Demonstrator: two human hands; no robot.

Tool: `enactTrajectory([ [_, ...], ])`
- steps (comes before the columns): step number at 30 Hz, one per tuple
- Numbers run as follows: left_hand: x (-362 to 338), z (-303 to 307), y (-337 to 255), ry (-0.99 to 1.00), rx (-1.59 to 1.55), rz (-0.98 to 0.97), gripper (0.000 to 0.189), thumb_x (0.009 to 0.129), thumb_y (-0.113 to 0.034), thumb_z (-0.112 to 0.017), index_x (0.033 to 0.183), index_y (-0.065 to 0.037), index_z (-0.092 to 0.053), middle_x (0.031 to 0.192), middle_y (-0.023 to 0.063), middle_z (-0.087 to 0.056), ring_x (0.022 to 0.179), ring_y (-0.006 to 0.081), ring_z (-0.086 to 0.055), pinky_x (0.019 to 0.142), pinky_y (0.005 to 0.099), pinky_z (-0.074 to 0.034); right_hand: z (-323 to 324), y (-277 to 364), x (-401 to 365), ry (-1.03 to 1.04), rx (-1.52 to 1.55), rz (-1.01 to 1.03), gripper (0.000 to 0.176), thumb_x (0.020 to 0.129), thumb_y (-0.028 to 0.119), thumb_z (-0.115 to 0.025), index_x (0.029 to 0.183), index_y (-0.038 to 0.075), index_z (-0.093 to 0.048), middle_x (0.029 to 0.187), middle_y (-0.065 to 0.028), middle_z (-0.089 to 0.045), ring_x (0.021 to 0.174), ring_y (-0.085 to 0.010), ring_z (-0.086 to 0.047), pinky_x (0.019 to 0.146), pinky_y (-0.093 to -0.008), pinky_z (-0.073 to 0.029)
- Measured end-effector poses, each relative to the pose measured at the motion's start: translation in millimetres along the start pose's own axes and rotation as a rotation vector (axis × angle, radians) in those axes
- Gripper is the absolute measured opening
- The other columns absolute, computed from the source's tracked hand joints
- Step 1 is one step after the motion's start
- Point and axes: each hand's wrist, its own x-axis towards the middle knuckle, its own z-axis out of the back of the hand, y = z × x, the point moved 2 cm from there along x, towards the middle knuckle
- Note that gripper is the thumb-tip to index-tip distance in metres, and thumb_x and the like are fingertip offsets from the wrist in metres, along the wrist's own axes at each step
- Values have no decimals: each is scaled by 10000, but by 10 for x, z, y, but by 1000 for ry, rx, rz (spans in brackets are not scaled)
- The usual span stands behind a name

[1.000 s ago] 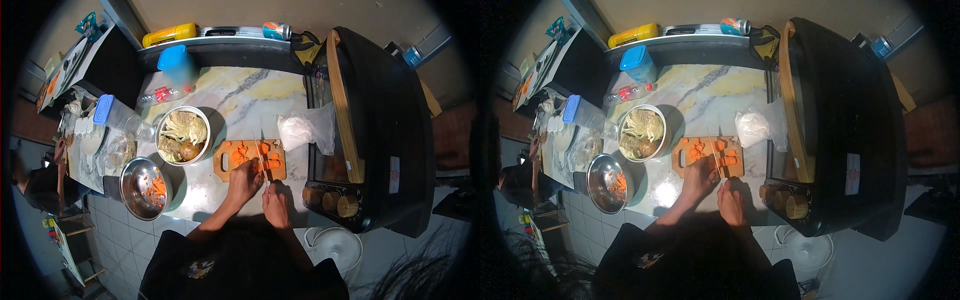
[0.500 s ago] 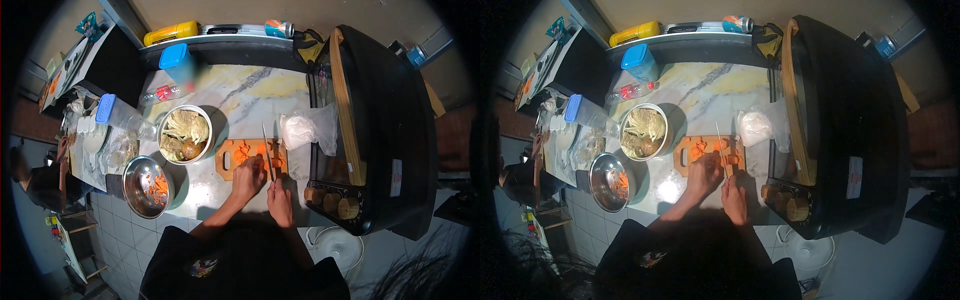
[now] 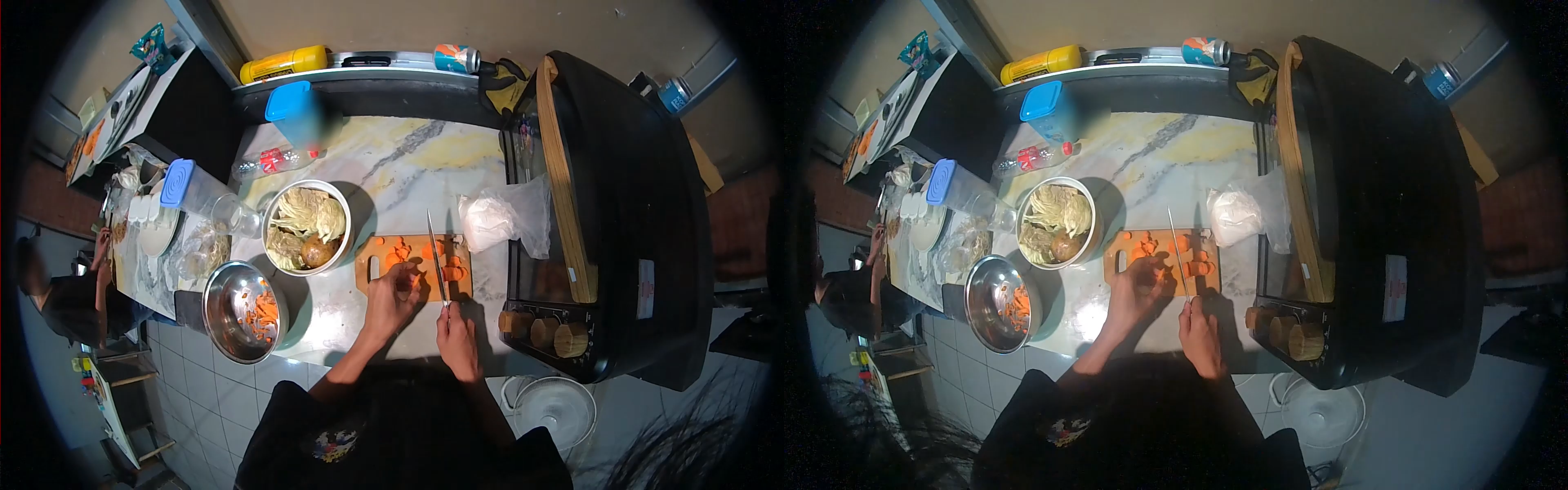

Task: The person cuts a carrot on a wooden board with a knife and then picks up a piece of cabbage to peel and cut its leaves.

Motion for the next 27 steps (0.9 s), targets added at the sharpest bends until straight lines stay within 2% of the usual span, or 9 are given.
enactTrajectory([
  [2,1,42,12,23,-59,50,341,751,35,-677,1079,37,-585,809,103,-677,722,181,-675,695,283,-540,1,10,0,3,2,30,175,965,210,-453,980,40,-488,743,-268,-582,739,-504,-531,654,-582,-390],
  [4,4,67,92,121,-357,177,367,760,59,-693,1110,37,-583,864,62,-656,803,115,-634,751,239,-525,-16,-5,-7,9,9,27,174,966,209,-452,978,38,-488,744,-266,-583,739,-502,-528,659,-583,-389],
  [5,11,103,131,116,-355,178,367,760,59,-693,1110,37,-583,864,62,-656,803,115,-634,751,239,-525,-30,-15,-5,10,16,21,174,966,207,-451,977,37,-488,745,-264,-583,739,-501,-526,663,-584,-388],
  [7,1,146,221,221,-617,233,393,763,106,-659,1141,27,-584,998,67,-654,914,118,-625,800,271,-530,-72,-38,-20,3,29,31,176,966,206,-450,978,35,-489,751,-265,-583,737,-501,-524,666,-585,-387],
  [12,-25,302,247,229,-833,368,353,796,109,-638,1138,29,-598,1012,75,-654,897,129,-628,806,259,-520,-153,-78,-25,46,-4,42,188,966,204,-447,990,26,-501,775,-269,-584,743,-499,-522,673,-584,-390],
  [15,-27,342,286,234,-974,428,349,823,49,-676,1163,3,-609,993,58,-653,886,87,-615,792,203,-511,-194,-65,-10,61,-9,58,198,966,205,-448,998,20,-510,791,-270,-585,750,-499,-523,670,-582,-393],
  [21,-21,368,316,295,-1150,497,325,898,1,-598,1223,7,-579,999,36,-644,879,64,-610,771,158,-499,-304,-127,48,80,-31,94,211,964,211,-455,1008,13,-513,795,-272,-585,765,-500,-523,676,-576,-395],
  [23,-5,329,300,245,-1125,606,299,934,-37,-547,1229,6,-571,971,24,-633,834,56,-596,732,143,-490,-274,-85,55,57,-14,83,218,964,217,-456,1007,12,-516,802,-274,-587,773,-499,-524,682,-573,-396],
  [27,9,225,493,339,-1198,560,271,947,-55,-512,1203,19,-560,931,17,-612,794,68,-576,711,152,-485,-305,-134,62,57,-19,85,220,963,220,-455,1003,12,-518,812,-273,-591,784,-498,-527,681,-573,-397],
])
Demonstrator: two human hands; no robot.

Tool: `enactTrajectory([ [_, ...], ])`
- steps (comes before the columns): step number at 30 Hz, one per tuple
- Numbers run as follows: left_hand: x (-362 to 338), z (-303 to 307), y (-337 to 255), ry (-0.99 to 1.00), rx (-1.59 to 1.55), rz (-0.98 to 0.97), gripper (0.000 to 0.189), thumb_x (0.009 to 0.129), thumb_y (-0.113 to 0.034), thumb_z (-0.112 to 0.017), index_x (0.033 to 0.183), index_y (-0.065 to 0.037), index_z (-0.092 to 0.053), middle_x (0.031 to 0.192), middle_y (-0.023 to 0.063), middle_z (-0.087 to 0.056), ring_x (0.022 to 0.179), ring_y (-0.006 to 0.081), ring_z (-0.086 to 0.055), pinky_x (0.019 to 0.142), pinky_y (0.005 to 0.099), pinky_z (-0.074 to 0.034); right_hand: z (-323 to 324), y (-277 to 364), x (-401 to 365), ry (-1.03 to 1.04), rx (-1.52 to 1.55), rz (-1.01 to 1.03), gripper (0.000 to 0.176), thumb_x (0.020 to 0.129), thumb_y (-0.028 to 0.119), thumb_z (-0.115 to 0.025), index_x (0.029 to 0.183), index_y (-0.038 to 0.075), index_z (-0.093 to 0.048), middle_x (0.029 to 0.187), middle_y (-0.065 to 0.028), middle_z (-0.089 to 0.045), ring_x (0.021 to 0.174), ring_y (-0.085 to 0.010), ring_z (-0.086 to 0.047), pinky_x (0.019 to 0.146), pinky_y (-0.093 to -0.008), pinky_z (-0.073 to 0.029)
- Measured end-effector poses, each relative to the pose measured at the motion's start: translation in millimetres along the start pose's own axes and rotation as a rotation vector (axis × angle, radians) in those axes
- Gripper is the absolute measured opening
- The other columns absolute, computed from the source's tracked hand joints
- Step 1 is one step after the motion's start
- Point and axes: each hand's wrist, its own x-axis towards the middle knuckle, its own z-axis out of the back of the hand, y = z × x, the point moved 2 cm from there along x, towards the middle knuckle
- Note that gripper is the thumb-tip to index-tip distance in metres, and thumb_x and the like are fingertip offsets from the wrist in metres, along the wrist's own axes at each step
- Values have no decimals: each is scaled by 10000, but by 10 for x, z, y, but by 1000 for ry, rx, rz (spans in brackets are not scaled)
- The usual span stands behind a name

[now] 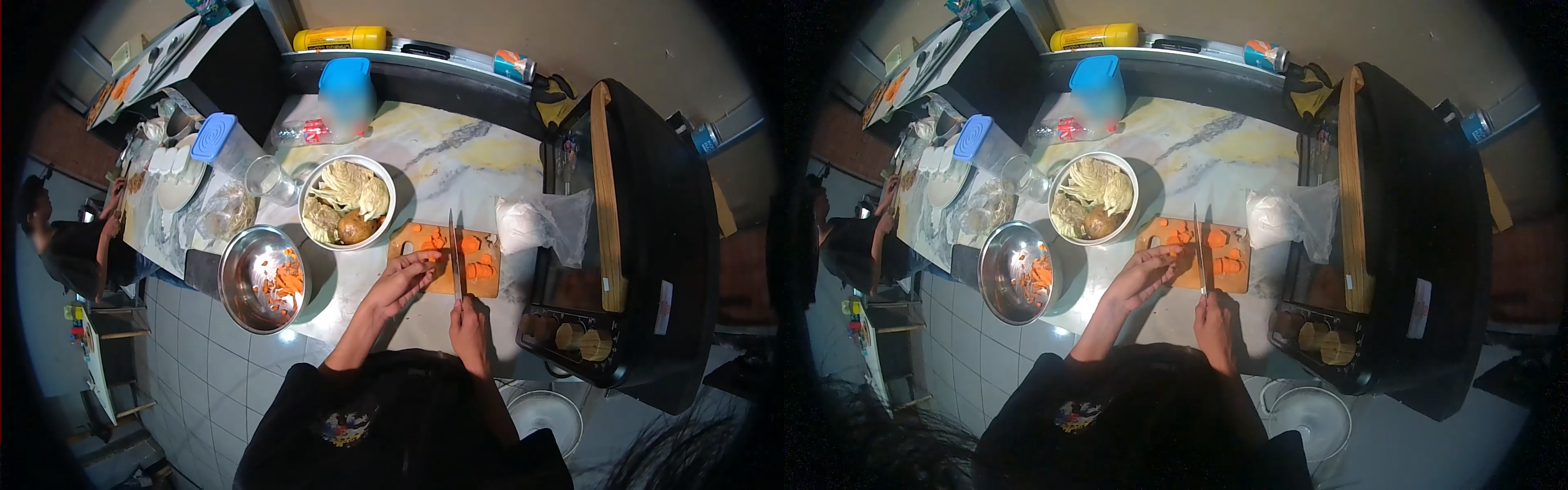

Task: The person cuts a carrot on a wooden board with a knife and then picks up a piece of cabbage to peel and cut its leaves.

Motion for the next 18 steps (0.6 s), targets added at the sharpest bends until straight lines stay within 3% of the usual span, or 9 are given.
enactTrajectory([
  [5,-43,-165,-76,-156,-83,-16,243,983,-128,-420,1132,26,-535,965,54,-577,870,122,-568,794,218,-485,18,16,2,24,8,-27,227,968,224,-447,1004,11,-515,831,-287,-589,802,-502,-527,691,-571,-401],
  [11,-71,-107,-120,-60,-136,-12,292,1006,-224,-384,1113,8,-526,1006,74,-574,926,160,-573,846,259,-469,9,27,16,34,24,-56,237,971,232,-441,1014,11,-516,820,-301,-583,801,-508,-530,689,-583,-400],
  [15,-135,-184,-205,-23,-104,-17,267,1011,-202,-382,1130,-1,-510,985,62,-565,899,151,-562,814,259,-462,12,47,9,-4,-35,-34,236,970,233,-443,1021,17,-520,802,-299,-582,777,-509,-533,676,-584,-401],
  [18,-186,-171,-234,39,122,-74,230,1022,-166,-372,1134,-4,-489,940,51,-547,851,132,-544,771,254,-449,10,57,10,-26,-50,-2,232,966,231,-452,1015,15,-524,782,-295,-579,752,-505,-536,665,-578,-404],
])
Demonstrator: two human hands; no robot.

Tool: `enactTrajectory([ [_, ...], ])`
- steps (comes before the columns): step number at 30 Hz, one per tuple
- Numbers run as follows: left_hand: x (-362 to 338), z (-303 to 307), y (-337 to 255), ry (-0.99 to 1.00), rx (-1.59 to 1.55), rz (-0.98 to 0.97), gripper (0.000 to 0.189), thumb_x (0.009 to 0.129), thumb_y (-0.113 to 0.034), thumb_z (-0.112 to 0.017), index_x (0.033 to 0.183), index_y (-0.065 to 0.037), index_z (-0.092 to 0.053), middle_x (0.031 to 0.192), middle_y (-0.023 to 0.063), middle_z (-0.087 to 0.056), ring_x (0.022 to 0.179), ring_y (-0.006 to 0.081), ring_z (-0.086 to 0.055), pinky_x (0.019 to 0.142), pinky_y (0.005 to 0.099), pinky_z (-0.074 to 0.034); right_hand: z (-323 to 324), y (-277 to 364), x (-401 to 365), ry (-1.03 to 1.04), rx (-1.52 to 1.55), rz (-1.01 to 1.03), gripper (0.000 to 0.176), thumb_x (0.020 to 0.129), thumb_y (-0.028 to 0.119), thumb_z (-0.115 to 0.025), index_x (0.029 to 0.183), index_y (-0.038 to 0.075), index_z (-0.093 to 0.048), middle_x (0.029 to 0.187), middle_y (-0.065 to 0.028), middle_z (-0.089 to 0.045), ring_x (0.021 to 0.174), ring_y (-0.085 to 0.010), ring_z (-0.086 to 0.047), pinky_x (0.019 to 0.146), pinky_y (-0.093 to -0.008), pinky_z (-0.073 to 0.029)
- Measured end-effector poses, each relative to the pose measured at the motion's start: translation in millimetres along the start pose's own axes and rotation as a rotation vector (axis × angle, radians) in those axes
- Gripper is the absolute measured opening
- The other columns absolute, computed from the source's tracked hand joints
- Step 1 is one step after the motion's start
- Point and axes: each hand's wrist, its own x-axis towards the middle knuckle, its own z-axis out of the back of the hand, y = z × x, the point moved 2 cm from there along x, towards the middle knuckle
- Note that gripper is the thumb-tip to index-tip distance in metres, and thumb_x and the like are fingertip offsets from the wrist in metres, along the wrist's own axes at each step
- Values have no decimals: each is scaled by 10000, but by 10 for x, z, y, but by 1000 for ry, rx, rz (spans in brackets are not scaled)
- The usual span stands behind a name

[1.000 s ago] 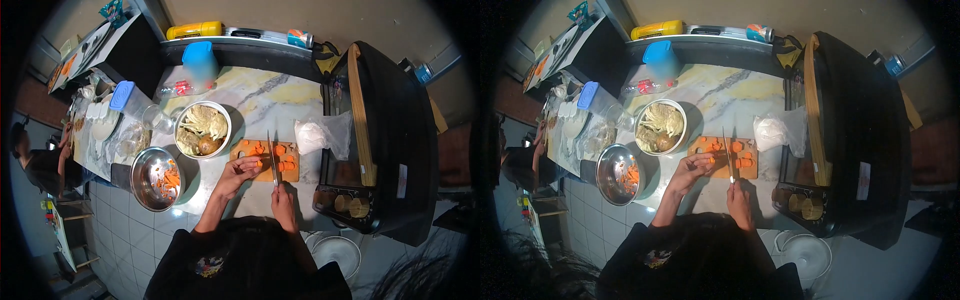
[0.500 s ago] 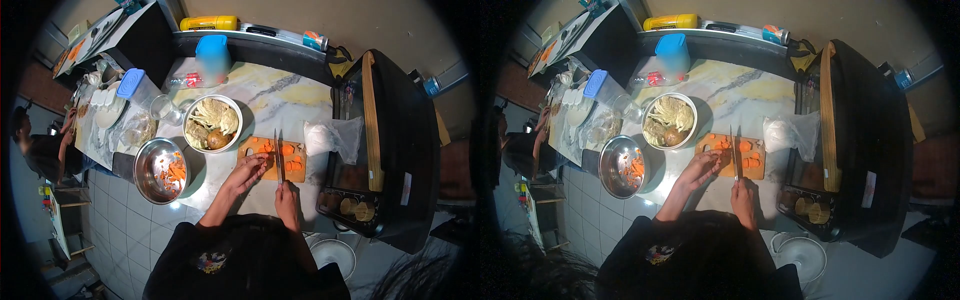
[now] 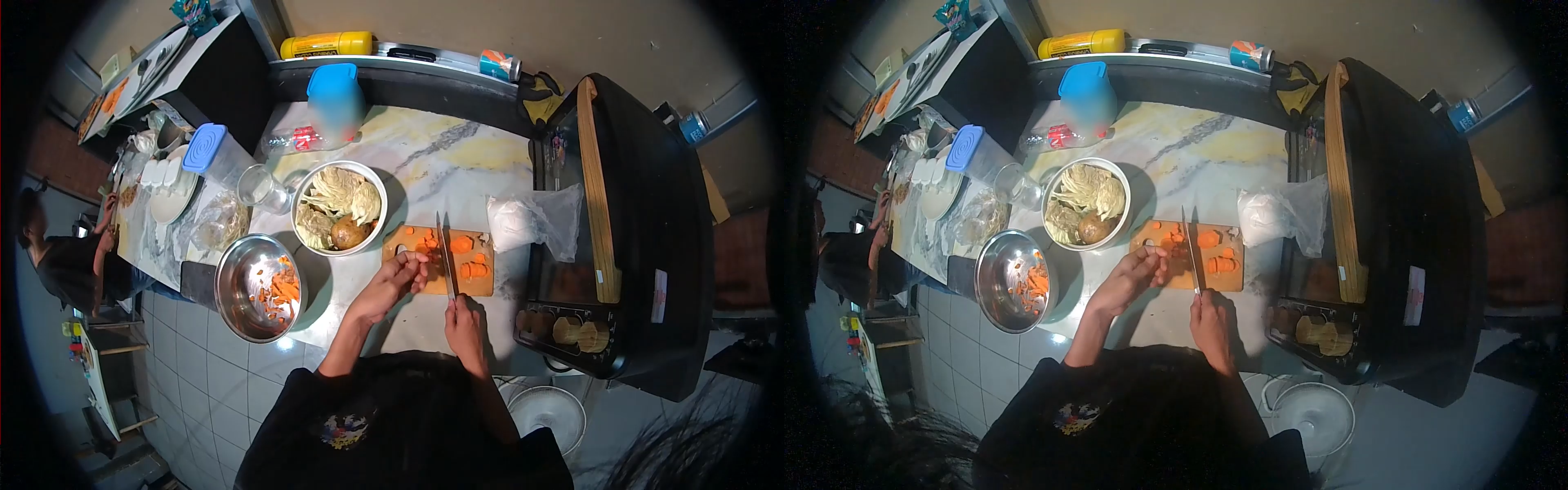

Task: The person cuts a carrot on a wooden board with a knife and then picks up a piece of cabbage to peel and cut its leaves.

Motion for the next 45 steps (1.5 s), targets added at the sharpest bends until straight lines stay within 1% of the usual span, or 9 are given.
enactTrajectory([
  [2,-127,-104,-186,19,442,-158,194,1026,-128,-370,1132,1,-469,896,46,-529,774,115,-526,711,250,-444,-12,-8,2,-15,-16,61,223,961,223,-462,996,12,-527,762,-289,-577,747,-492,-544,654,-572,-407],
  [9,-329,44,-694,-81,609,-286,195,1006,-113,-441,1146,14,-486,891,64,-568,784,119,-611,676,242,-483,34,32,25,49,29,26,211,956,215,-469,968,11,-522,747,-285,-581,725,-487,-544,641,-569,-404],
  [15,-411,391,-930,-363,743,-309,192,967,-128,-537,1097,13,-521,799,51,-622,749,139,-640,661,247,-499,6,21,36,30,-4,-20,224,957,227,-467,946,7,-511,758,-300,-575,728,-499,-535,650,-580,-392],
  [19,-421,509,-1032,-389,699,-287,164,958,-62,-530,1092,31,-532,803,61,-624,723,102,-614,608,242,-503,32,53,38,30,18,-13,223,954,230,-467,955,14,-518,769,-300,-576,731,-509,-528,661,-576,-393],
  [23,-360,635,-1007,-374,775,-317,175,955,-51,-531,1106,36,-529,800,62,-625,724,100,-607,632,245,-506,6,12,52,22,1,-11,209,949,222,-470,954,19,-522,770,-290,-580,725,-506,-524,661,-573,-393],
  [31,-296,594,-974,-372,622,-329,431,941,-14,-542,1321,23,-341,960,103,-609,868,138,-617,805,261,-495,-65,-47,71,17,-52,-61,192,933,229,-490,951,40,-522,713,-229,-586,696,-475,-538,654,-564,-398],
  [36,-275,598,-953,-347,564,-294,453,953,-6,-511,1349,19,-294,1023,140,-598,950,169,-612,864,284,-484,-93,-54,54,-56,-80,-51,178,919,233,-515,960,60,-527,667,-186,-573,657,-440,-547,633,-544,-406],
  [42,-243,550,-1000,-339,499,-277,402,1002,-95,-428,1357,35,-291,1064,159,-603,977,182,-620,880,299,-492,-163,-129,46,-184,-91,31,131,907,211,-536,950,88,-548,604,-126,-528,579,-390,-526,574,-486,-415],
  [45,-213,614,-1003,-381,566,-301,369,1033,-190,-356,1323,37,-383,1030,154,-628,963,188,-637,884,289,-492,-130,-108,86,-146,-51,29,115,892,178,-562,824,88,-536,552,-107,-489,521,-349,-523,529,-438,-411],
])
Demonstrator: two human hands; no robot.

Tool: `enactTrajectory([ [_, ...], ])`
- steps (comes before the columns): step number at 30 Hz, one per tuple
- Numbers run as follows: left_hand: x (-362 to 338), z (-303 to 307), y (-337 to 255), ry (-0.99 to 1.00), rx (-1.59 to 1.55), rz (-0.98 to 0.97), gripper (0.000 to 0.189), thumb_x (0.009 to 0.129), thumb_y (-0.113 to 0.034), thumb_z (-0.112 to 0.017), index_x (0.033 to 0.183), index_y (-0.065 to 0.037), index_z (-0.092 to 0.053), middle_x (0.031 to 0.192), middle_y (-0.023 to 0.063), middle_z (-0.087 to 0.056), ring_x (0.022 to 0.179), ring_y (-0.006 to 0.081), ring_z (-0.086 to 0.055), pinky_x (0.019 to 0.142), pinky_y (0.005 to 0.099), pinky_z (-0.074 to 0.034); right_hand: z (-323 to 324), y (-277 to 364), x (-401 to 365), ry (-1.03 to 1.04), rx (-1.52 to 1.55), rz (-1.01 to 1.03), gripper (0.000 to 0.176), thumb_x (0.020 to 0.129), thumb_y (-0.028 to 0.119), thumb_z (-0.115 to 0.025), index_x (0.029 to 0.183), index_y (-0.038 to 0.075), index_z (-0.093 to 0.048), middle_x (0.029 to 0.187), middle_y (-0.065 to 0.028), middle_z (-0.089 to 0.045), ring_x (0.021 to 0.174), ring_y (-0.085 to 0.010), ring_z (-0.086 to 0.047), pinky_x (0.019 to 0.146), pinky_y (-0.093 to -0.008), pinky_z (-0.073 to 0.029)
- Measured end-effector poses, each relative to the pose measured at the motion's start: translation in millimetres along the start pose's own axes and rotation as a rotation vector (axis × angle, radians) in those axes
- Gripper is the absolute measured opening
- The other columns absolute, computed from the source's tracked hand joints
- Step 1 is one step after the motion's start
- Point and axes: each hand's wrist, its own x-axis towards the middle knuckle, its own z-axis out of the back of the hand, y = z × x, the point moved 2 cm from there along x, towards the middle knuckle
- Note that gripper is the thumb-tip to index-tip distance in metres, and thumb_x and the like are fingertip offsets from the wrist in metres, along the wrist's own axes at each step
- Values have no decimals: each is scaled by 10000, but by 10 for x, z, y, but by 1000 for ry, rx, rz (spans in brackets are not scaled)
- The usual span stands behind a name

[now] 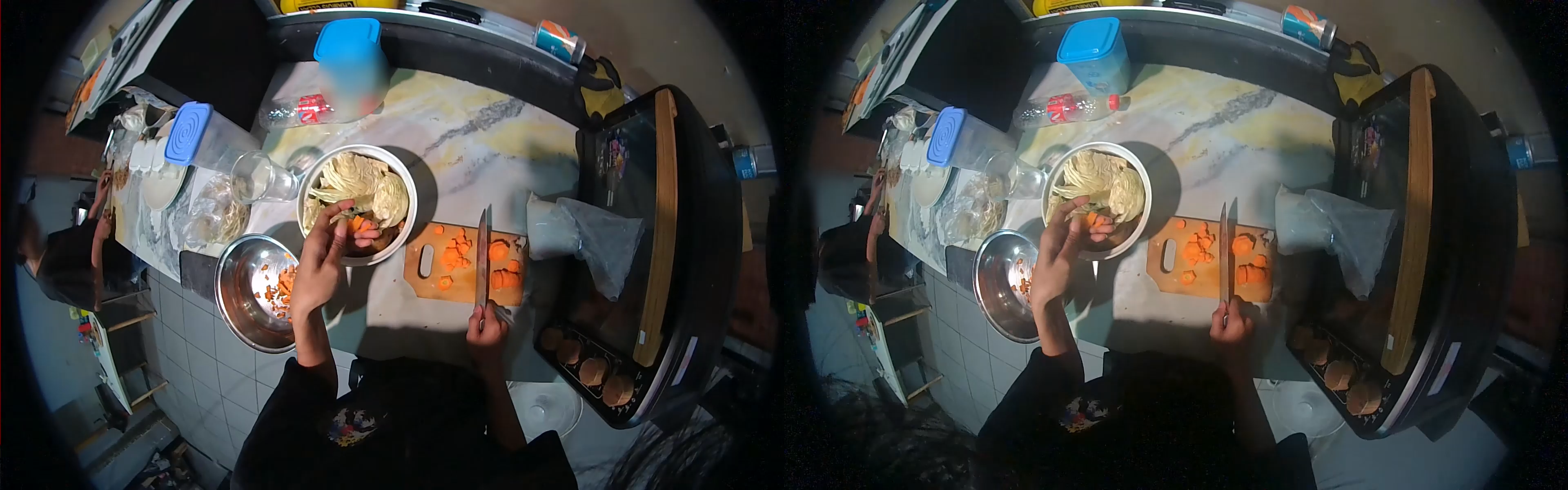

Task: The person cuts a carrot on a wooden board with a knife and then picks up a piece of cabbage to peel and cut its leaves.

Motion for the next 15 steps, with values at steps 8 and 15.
enactTrajectory([
  [8,45,91,-9,-103,44,19,422,1024,-212,-402,1346,61,-412,1061,170,-646,965,191,-648,876,279,-499,46,43,35,34,56,-37,112,883,152,-565,813,68,-545,543,-146,-511,515,-371,-558,492,-449,-433],
  [15,62,52,-35,-87,82,1,353,982,-112,-495,1277,82,-488,1096,152,-653,987,168,-630,892,271,-484,55,62,60,32,110,-57,149,882,133,-557,766,47,-524,532,-184,-503,517,-384,-576,461,-443,-419],
])
